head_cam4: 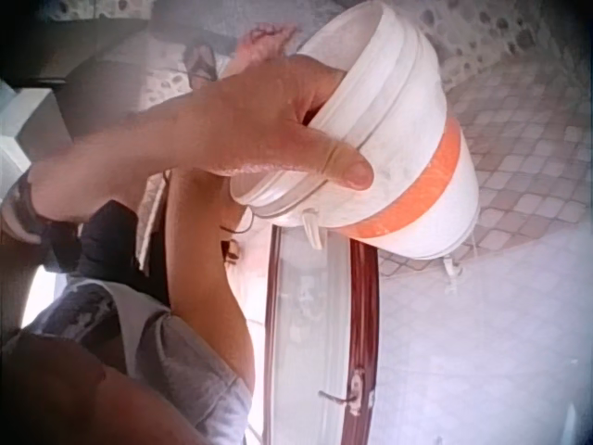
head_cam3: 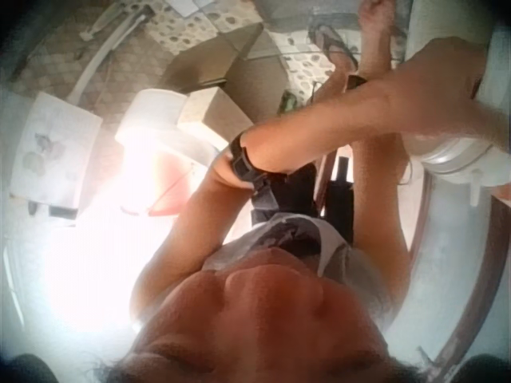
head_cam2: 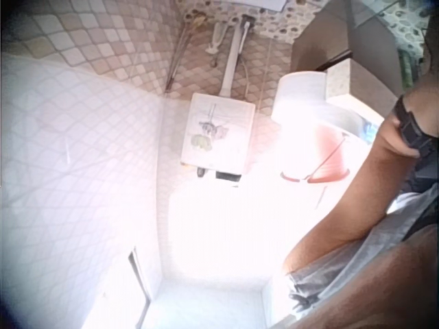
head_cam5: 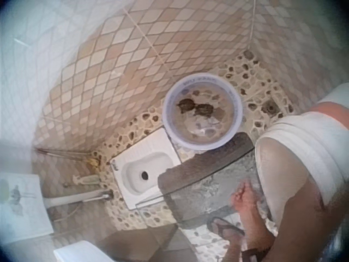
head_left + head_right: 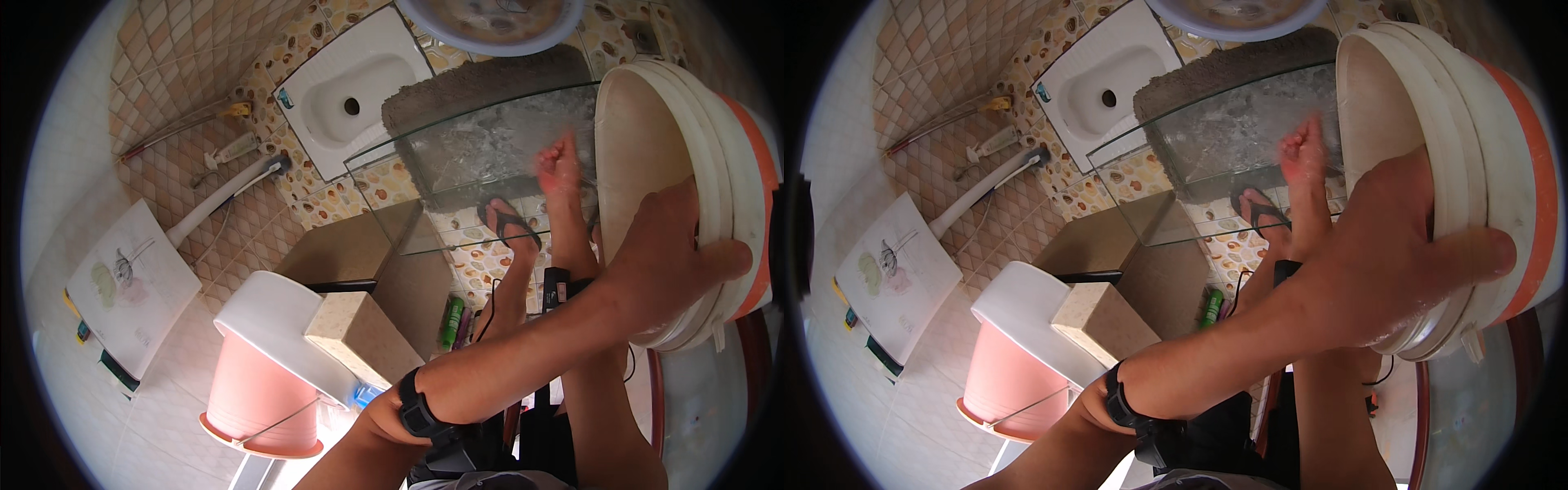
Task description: The person scrubs the interior glass walls of a small aquarium with a sponge, then pours water from a bucket into the tank. Two turtles are visible in a separate basin nearby.
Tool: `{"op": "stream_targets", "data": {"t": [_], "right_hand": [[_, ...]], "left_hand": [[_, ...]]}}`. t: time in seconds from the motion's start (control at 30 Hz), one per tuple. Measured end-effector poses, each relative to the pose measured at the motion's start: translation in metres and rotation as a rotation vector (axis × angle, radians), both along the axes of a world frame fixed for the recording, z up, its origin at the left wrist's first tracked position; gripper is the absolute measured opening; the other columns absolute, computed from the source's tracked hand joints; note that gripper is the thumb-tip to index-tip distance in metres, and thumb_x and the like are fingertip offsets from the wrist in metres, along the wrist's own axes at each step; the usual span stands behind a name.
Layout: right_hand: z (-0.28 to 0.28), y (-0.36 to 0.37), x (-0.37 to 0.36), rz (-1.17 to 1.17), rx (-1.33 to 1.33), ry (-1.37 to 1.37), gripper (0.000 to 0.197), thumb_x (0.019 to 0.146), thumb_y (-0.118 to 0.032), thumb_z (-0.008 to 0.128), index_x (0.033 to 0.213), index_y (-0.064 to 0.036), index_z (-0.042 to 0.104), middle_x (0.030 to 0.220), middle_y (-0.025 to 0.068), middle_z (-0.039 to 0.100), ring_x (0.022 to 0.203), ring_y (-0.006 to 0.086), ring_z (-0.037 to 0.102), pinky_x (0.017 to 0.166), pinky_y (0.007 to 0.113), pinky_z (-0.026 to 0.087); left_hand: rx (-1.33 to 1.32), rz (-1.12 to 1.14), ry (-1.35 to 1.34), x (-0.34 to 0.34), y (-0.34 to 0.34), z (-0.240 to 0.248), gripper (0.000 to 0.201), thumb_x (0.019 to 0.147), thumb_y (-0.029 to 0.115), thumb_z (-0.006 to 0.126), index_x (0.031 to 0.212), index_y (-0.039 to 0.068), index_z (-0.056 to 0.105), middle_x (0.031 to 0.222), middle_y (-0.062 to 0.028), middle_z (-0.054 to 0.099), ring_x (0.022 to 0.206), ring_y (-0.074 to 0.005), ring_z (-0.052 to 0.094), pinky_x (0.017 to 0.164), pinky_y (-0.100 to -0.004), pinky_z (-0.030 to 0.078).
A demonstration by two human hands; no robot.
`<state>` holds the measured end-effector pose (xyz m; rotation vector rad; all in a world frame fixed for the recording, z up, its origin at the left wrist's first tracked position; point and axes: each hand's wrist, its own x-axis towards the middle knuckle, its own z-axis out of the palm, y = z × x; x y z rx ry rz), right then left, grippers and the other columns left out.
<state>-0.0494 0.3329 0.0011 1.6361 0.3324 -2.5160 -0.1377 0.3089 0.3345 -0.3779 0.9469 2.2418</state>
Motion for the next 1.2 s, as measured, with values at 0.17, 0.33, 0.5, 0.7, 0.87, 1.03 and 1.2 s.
{"op": "stream_targets", "data": {"t": [0.17,0.33,0.5,0.7,0.87,1.03,1.2], "right_hand": [[0.001,-0.004,0.009,0.134,0.224,0.059,0.006,0.095,-0.008,0.071,0.096,-0.0121,0.067,0.079,-0.0016,0.059,0.070,0.0147,0.057,0.063,0.028,0.050],[0.007,0.010,0.017,0.198,0.153,-0.002,0.025,0.092,-0.002,0.070,0.115,-0.0105,0.066,0.106,0.0060,0.068,0.099,0.0194,0.066,0.082,0.033,0.051],[0.021,0.006,0.018,0.223,0.271,-0.040,0.033,0.092,-0.009,0.075,0.123,-0.0101,0.063,0.109,0.0069,0.066,0.100,0.0177,0.063,0.085,0.031,0.050],[0.029,-0.005,0.030,0.251,0.346,-0.048,0.038,0.092,-0.010,0.074,0.127,-0.0087,0.059,0.114,0.0088,0.064,0.106,0.0201,0.060,0.089,0.034,0.048],[0.030,-0.012,0.044,0.296,0.411,-0.039,0.042,0.092,-0.011,0.074,0.130,-0.0075,0.057,0.119,0.0104,0.062,0.111,0.0221,0.058,0.093,0.036,0.047],[0.040,-0.024,0.047,0.426,0.530,0.000,0.047,0.092,-0.012,0.074,0.134,-0.0063,0.054,0.123,0.0120,0.060,0.116,0.0241,0.057,0.096,0.038,0.046],[0.067,-0.029,0.048,0.655,0.780,0.081,0.051,0.092,-0.013,0.073,0.137,-0.0052,0.051,0.127,0.0137,0.058,0.120,0.0261,0.055,0.100,0.040,0.044]], "left_hand": [[-0.021,-0.018,0.001,-0.001,0.007,0.006,0.034,0.081,0.011,0.070,0.109,-0.006,0.060,0.093,-0.0151,0.072,0.085,-0.0211,0.069,0.081,-0.0361,0.055],[-0.054,-0.056,-0.002,-0.003,0.015,0.017,0.038,0.083,0.014,0.071,0.114,-0.006,0.061,0.097,-0.0145,0.072,0.089,-0.0203,0.069,0.082,-0.0351,0.055],[-0.115,-0.108,0.040,-0.007,0.007,0.017,0.039,0.086,0.014,0.073,0.118,-0.006,0.062,0.101,-0.0112,0.073,0.091,-0.0173,0.068,0.084,-0.0336,0.055],[-0.078,-0.155,0.078,0.000,-0.024,-0.002,0.045,0.092,0.025,0.080,0.127,0.001,0.066,0.114,-0.0045,0.073,0.104,-0.0114,0.064,0.091,-0.0309,0.054],[-0.021,-0.155,0.111,0.011,-0.040,-0.016,0.046,0.095,0.022,0.078,0.133,0.002,0.062,0.121,-0.0042,0.070,0.107,-0.0130,0.064,0.093,-0.0313,0.053],[-0.054,-0.176,0.070,0.005,-0.053,-0.030,0.047,0.094,0.023,0.079,0.133,0.002,0.062,0.123,-0.0050,0.070,0.111,-0.0147,0.064,0.097,-0.0330,0.053],[-0.045,-0.157,0.045,0.000,-0.061,-0.036,0.048,0.094,0.024,0.079,0.132,0.001,0.063,0.124,-0.0077,0.070,0.111,-0.0159,0.066,0.097,-0.0343,0.054]]}}
